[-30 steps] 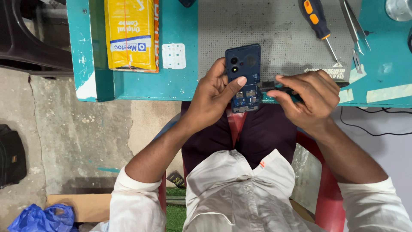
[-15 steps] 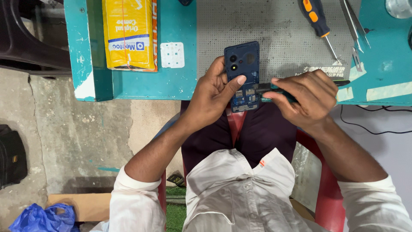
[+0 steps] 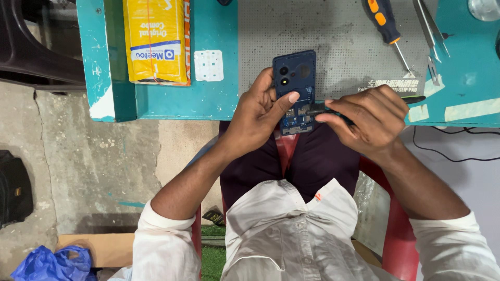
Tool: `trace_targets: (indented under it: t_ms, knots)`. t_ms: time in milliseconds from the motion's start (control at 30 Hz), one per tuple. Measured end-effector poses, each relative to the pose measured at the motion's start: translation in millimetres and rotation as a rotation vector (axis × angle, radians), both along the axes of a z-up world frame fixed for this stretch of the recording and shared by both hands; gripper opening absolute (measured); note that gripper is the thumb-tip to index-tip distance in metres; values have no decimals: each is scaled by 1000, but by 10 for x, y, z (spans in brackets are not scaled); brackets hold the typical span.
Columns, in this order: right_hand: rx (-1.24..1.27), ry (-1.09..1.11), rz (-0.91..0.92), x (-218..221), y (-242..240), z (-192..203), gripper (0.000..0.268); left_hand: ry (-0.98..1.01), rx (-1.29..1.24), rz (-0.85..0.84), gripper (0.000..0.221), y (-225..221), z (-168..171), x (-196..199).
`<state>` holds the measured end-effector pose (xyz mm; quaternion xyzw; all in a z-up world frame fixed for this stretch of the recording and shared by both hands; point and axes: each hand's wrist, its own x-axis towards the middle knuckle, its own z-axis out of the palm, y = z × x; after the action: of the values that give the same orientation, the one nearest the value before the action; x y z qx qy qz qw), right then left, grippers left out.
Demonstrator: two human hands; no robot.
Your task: The person disassembles a smartphone by removing the back cover and unscrewing internal components. They use a screwdriver to remove screws and a spray bottle to clean the interior before reassembling the device.
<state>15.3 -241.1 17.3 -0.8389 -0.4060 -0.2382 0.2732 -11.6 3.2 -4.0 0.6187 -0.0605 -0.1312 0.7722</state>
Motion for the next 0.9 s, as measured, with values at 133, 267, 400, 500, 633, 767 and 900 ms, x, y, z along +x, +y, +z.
trace_targets:
  t_ms: [133, 267, 400, 500, 633, 767, 900]
  knots:
    - [22, 18, 23, -1, -11, 2, 29, -40, -96, 0, 42, -7, -5, 3]
    - [35, 6, 54, 20, -2, 0, 30, -36, -79, -4, 42, -5, 3, 3]
    - [27, 8, 87, 16, -1, 23, 30, -15, -133, -41, 38, 33, -15, 0]
    - [53, 2, 106, 17, -9, 34, 29, -35, -240, -54, 35, 39, -51, 18]
    - [76, -11, 115, 15, -26, -1, 29, 1, -294, -78, 34, 54, -78, 11]
    - [73, -18, 116, 15, -31, -24, 29, -20, -268, -96, 33, 71, -91, 8]
    - [64, -11, 123, 14, -33, -9, 29, -28, -267, -96, 35, 70, -89, 13]
